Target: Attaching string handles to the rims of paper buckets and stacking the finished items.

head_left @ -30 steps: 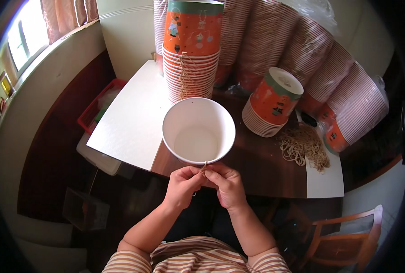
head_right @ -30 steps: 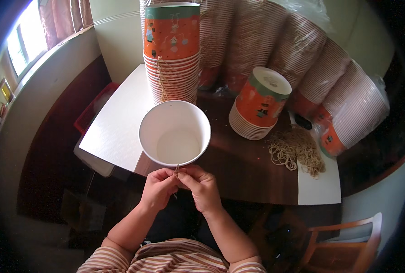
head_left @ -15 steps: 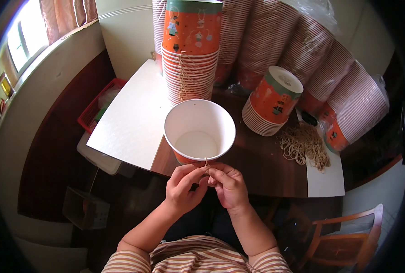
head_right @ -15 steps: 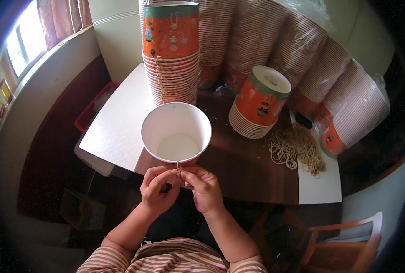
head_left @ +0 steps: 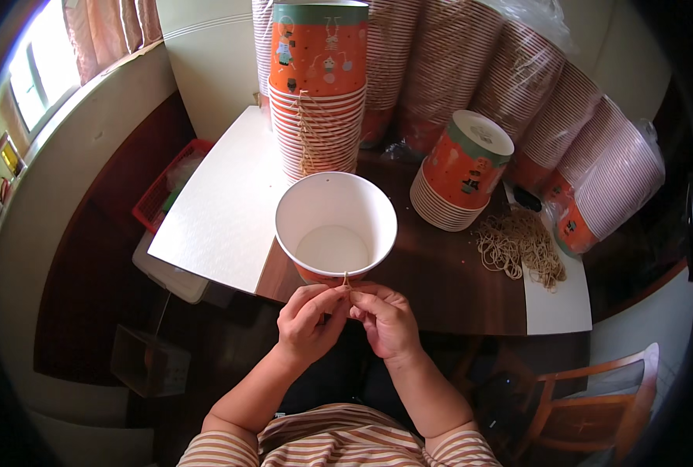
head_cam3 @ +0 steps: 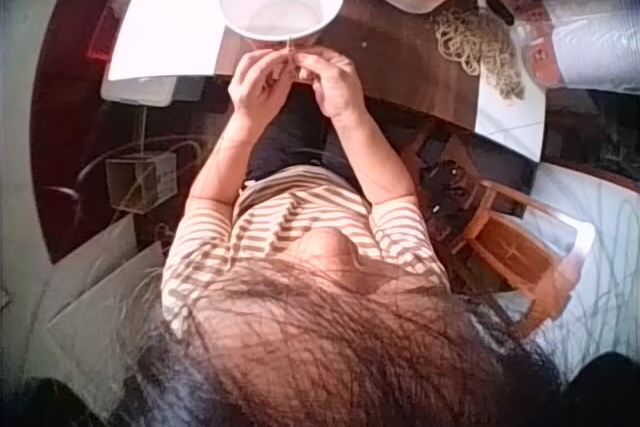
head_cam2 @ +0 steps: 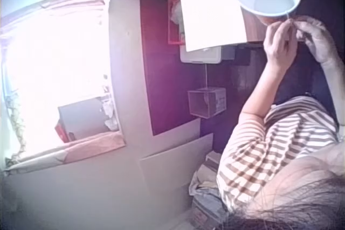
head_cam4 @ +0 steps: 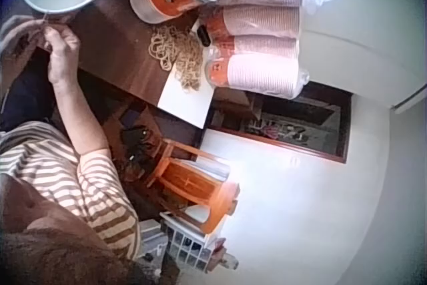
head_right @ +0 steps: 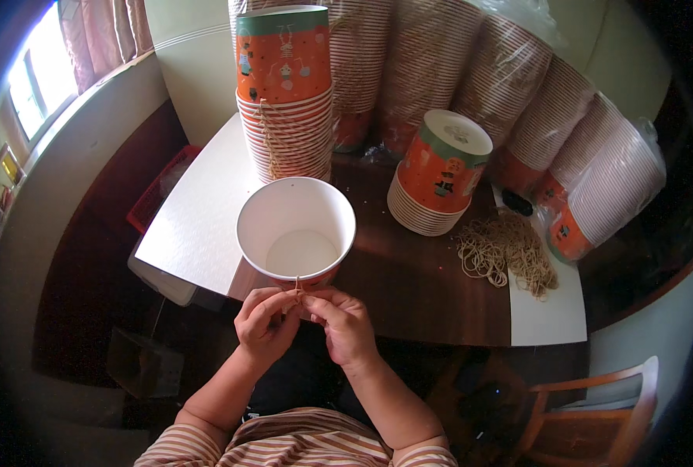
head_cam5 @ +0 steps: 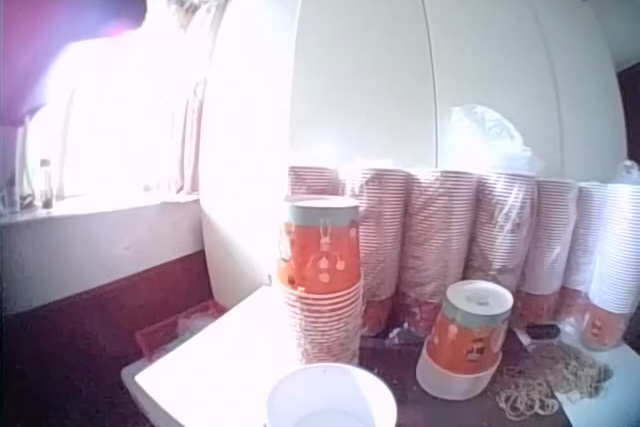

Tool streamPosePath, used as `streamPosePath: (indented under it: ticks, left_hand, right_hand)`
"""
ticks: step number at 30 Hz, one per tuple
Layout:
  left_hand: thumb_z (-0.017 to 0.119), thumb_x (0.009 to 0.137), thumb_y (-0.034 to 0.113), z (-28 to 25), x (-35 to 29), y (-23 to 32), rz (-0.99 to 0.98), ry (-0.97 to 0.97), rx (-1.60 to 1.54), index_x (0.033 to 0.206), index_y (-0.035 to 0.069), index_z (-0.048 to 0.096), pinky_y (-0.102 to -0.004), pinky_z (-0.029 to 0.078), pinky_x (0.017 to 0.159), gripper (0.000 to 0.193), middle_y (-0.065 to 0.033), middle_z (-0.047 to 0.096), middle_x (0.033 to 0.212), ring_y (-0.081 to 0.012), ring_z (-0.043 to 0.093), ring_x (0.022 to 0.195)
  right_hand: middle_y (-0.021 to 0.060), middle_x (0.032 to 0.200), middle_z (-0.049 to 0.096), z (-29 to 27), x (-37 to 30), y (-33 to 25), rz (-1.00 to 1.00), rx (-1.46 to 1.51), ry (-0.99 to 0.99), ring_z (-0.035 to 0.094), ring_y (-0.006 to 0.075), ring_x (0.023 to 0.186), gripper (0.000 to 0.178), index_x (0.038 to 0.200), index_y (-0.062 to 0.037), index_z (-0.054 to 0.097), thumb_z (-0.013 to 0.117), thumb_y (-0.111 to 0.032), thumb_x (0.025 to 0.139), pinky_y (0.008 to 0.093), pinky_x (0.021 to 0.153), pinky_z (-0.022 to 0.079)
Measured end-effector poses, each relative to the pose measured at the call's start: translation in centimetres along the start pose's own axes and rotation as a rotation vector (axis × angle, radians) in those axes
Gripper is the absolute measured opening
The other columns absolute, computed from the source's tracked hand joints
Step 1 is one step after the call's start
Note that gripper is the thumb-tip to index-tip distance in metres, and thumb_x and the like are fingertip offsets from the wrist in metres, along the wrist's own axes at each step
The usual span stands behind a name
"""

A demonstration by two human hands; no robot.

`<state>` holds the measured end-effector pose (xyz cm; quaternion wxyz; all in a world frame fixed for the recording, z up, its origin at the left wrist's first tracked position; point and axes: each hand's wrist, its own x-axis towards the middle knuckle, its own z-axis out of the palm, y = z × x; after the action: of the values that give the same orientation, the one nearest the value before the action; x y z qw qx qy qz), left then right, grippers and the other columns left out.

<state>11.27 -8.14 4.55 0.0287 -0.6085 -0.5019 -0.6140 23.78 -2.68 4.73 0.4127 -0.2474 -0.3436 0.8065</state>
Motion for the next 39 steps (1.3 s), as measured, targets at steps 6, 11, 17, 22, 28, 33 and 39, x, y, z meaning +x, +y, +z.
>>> streamPosePath:
  ticks: [6, 11, 17, 22, 28, 33, 39]
  left_hand:
    - [0.072, 0.067, -0.008, 0.2, 0.5, -0.5, 0.156, 0.008, 0.05, 0.093, 0.001, 0.065, -0.0266, 0.052, 0.057, 0.028, -0.0105, 0.062, 0.084, -0.0188, 0.062, 0.069]
    - [0.07, 0.069, -0.008, 0.0, 0.1, -0.4, 0.048, 0.01, -0.006, 0.089, 0.001, 0.065, -0.0263, 0.052, 0.058, 0.023, -0.0103, 0.063, 0.082, -0.0184, 0.063, 0.067]
    - [0.063, 0.071, -0.011, -0.5, -0.4, -0.6, -0.274, -0.054, -0.245, 0.084, -0.001, 0.063, -0.0197, 0.046, 0.058, 0.016, -0.0089, 0.064, 0.083, -0.0129, 0.06, 0.07]
    - [0.061, 0.076, -0.009, -0.6, -0.7, -0.4, -0.457, -0.059, -0.419, 0.084, -0.002, 0.062, -0.019, 0.046, 0.06, 0.01, -0.005, 0.063, 0.08, -0.0086, 0.058, 0.068]
    - [0.059, 0.08, -0.007, -0.9, -0.9, -0.6, -0.585, -0.05, -0.538, 0.085, -0.003, 0.061, -0.019, 0.047, 0.062, 0.006, -0.0036, 0.063, 0.079, -0.0072, 0.058, 0.069]
    - [0.061, 0.08, -0.005, -0.8, -1.0, -1.5, -0.606, -0.066, -0.557, 0.091, -0.003, 0.06, -0.019, 0.048, 0.064, 0.011, -0.0036, 0.065, 0.082, -0.0063, 0.06, 0.072]
    - [0.062, 0.082, -0.004, -0.4, -0.5, -0.8, -0.567, -0.025, -0.801, 0.109, -0.005, 0.054, -0.0189, 0.048, 0.068, 0.028, -0.005, 0.063, 0.096, -0.0071, 0.059, 0.084]
  right_hand:
    - [0.0058, 0.086, 0.067, -0.1, 0.0, 0.1, -0.015, -0.004, 0.004, 0.055, 0.0077, 0.068, 0.014, 0.094, 0.0, 0.067, 0.058, -0.006, 0.084, 0.0225, 0.066, 0.046]
    - [0.0055, 0.086, 0.067, -0.1, 0.0, 0.3, -0.013, -0.037, 0.021, 0.054, 0.008, 0.068, 0.015, 0.094, -0.0001, 0.067, 0.057, -0.007, 0.085, 0.0234, 0.067, 0.047]
    - [0.004, 0.085, 0.066, 0.0, 0.3, 0.0, 0.051, 0.014, 0.101, 0.052, 0.0071, 0.065, 0.016, 0.095, -0.0011, 0.067, 0.058, -0.012, 0.086, 0.0237, 0.065, 0.048]
    - [0.0015, 0.082, 0.065, 1.9, 0.1, -0.8, 0.058, -0.093, 0.059, 0.049, 0.005, 0.063, 0.015, 0.094, -0.003, 0.067, 0.064, -0.013, 0.084, 0.0213, 0.062, 0.045]
    - [0.0006, 0.078, 0.064, 0.6, 0.8, -0.4, 0.03, -0.065, 0.061, 0.047, 0.0049, 0.06, 0.013, 0.092, -0.003, 0.067, 0.065, -0.01, 0.082, 0.0194, 0.061, 0.042]
    - [0.0026, 0.082, 0.065, 1.5, 0.3, -1.4, -0.032, -0.193, 0.087, 0.053, 0.0054, 0.066, 0.013, 0.093, -0.0016, 0.066, 0.064, -0.011, 0.085, 0.0211, 0.064, 0.049]
    - [0.0095, 0.093, 0.066, 0.8, 0.5, -1.2, -0.113, -0.299, 0.006, 0.064, 0.0156, 0.086, 0.015, 0.097, 0.0012, 0.062, 0.06, -0.012, 0.09, 0.03, 0.076, 0.056]
